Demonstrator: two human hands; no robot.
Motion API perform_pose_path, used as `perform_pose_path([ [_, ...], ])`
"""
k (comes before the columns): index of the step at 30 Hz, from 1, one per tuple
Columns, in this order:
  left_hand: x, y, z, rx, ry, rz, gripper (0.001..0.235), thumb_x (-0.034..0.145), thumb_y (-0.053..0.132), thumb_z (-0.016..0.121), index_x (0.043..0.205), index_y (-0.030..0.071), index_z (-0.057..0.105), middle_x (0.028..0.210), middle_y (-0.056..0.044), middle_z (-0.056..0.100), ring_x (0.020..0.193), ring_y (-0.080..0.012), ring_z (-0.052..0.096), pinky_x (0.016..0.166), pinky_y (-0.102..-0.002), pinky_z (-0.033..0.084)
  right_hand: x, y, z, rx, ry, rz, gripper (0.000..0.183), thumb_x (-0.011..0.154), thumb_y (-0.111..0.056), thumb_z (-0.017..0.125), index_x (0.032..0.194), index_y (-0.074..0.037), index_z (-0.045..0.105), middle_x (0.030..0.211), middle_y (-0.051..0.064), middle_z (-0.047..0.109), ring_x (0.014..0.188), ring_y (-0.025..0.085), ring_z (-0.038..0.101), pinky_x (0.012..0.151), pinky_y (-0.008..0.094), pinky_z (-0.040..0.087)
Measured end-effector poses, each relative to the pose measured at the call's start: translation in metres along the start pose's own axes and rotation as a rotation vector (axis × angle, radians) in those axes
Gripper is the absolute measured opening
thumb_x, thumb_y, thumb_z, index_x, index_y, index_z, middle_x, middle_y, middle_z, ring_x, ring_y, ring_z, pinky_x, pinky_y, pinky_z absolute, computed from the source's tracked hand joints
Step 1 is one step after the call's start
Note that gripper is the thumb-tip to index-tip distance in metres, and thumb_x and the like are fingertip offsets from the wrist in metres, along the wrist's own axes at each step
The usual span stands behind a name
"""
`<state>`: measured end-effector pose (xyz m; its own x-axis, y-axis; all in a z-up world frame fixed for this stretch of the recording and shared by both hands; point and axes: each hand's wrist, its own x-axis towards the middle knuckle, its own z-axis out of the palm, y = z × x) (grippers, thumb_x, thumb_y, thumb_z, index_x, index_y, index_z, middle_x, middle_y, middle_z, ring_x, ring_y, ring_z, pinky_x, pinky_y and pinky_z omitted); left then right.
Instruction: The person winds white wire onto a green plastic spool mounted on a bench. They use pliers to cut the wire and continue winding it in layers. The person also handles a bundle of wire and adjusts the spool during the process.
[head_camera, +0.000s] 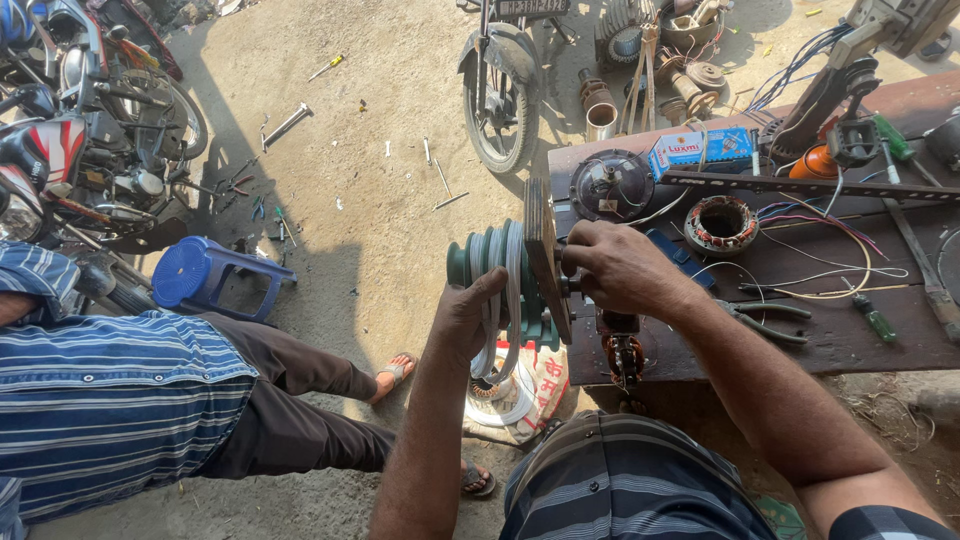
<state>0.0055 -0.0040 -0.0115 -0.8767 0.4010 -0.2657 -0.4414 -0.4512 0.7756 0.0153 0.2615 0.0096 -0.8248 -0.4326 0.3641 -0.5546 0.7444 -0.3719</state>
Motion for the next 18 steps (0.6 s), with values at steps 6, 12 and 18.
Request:
perform_pose_path([
  [6,0.003,0.002,-0.004,0.021,-0.029,-0.002,0.042,0.089,0.023,0.086,0.115,-0.003,0.065,0.084,-0.010,0.072,0.066,-0.0185,0.072,0.054,-0.030,0.058,0.002,-0.012,0.002,0.316,0.172,0.048,0.017,0.093,-0.008,0.062,0.108,-0.001,0.059,0.091,0.012,0.062,0.077,0.022,0.068,0.067,0.036,0.059],
  [12,0.001,0.002,-0.002,0.012,-0.048,0.010,0.045,0.089,0.023,0.084,0.120,-0.001,0.065,0.089,-0.009,0.073,0.070,-0.0178,0.073,0.057,-0.030,0.059,0.006,-0.023,0.006,0.407,0.199,0.150,0.014,0.101,-0.017,0.054,0.101,-0.003,0.058,0.074,0.008,0.062,0.065,0.022,0.067,0.060,0.040,0.056],
  [18,-0.001,0.009,0.003,0.037,-0.048,0.012,0.047,0.085,0.020,0.084,0.124,0.001,0.064,0.095,-0.008,0.073,0.076,-0.0175,0.074,0.060,-0.031,0.061,0.007,-0.028,0.009,0.371,0.180,0.317,0.033,0.110,-0.029,0.052,0.091,-0.003,0.059,0.068,0.010,0.058,0.063,0.026,0.063,0.060,0.044,0.049],
])
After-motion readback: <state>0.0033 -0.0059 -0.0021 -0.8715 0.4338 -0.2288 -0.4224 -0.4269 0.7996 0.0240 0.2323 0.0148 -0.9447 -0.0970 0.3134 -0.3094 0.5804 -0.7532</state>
